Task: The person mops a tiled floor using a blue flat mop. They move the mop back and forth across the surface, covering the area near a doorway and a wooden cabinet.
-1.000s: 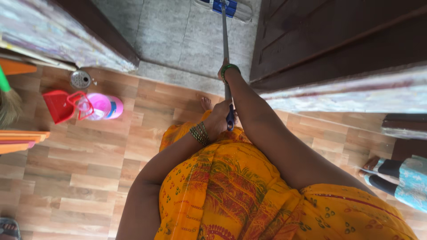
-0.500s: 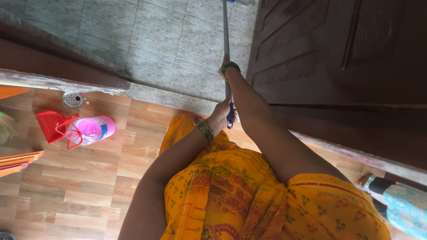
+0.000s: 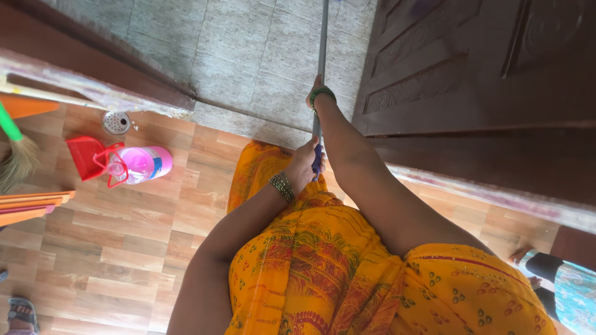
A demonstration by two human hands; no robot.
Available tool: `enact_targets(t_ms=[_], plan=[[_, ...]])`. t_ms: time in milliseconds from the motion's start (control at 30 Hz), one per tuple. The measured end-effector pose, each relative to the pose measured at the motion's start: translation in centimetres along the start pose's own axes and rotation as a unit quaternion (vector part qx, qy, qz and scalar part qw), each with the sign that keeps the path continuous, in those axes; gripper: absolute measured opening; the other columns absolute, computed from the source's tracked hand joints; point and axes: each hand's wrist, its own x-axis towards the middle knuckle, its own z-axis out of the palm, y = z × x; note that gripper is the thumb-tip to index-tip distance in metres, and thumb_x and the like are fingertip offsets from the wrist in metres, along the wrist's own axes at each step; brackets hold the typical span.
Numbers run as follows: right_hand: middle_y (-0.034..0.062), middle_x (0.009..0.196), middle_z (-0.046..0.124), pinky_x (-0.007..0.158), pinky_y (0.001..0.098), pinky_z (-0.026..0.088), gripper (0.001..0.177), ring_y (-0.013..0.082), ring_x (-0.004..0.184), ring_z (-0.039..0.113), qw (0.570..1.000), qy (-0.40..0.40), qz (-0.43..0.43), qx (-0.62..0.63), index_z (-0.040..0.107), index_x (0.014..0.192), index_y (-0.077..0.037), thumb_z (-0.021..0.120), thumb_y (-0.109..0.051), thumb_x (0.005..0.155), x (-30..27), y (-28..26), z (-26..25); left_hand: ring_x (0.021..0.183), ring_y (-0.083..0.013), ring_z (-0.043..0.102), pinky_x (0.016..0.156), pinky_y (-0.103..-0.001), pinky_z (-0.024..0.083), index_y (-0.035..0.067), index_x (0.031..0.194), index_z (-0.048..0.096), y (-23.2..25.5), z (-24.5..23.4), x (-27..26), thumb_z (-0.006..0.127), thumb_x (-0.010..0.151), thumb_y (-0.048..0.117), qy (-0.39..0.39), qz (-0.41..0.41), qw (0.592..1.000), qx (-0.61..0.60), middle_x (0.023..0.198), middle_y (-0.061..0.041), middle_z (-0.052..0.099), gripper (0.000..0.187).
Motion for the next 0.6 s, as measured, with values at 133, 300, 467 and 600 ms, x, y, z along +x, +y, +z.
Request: enact_targets(t_ms=[133, 300, 467, 600], plan=[[0.0266, 0.112, 0.066, 0.084, 0.0479, 0.056, 0.102, 0.0320, 0.098, 0.069, 1.000, -0.005, -0.003, -0.003, -0.013, 0.160, 0.000, 0.063, -0.017, 0.093, -3.8, -1.3, 4.2, 0.047, -0.0188, 0.048, 0.041, -0.034, 0.041, 0.007, 0.089, 0.052, -3.4, -3.8, -2.8, 0.051, 0.105, 0.043, -0.009, 0.008, 1.000, -0.007, 0.064, -0.006, 0.051, 0.040], [0.0247, 0.108, 0.068, 0.081, 0.0475, 0.057, 0.102, 0.0307, 0.094, 0.070, 1.000, -0.008, -0.004, -0.003, -0.009, 0.160, 0.002, 0.064, -0.018, 0.093, -8.9, -2.2, 9.3, 0.044, -0.0208, 0.047, 0.039, -0.036, 0.042, 0.006, 0.087, 0.050, -7.7, -8.0, -7.2, 0.050, 0.103, 0.041, -0.041, 0.021, 0.999, -0.013, 0.062, -0.007, 0.051, 0.039], [0.0228, 0.105, 0.070, 0.077, 0.0471, 0.058, 0.101, 0.0295, 0.090, 0.071, 1.000, -0.016, 0.002, 0.000, -0.006, 0.160, 0.004, 0.066, -0.018, 0.093, -13.5, -2.1, 13.0, 0.044, -0.0182, 0.048, 0.040, -0.031, 0.041, 0.006, 0.086, 0.052, -10.5, -9.1, -13.6, 0.052, 0.105, 0.038, -0.044, -0.024, 0.998, -0.037, 0.062, -0.006, 0.053, 0.037], [0.0214, 0.102, 0.072, 0.075, 0.0468, 0.058, 0.100, 0.0285, 0.087, 0.072, 1.000, -0.023, 0.002, -0.002, -0.003, 0.160, 0.006, 0.067, -0.019, 0.092, -15.1, -1.8, 13.7, 0.048, -0.0166, 0.053, 0.047, -0.028, 0.048, 0.004, 0.089, 0.055, -11.4, -8.8, -18.2, 0.049, 0.106, 0.029, -0.121, 0.034, 0.992, -0.013, 0.065, -0.005, 0.057, 0.031]])
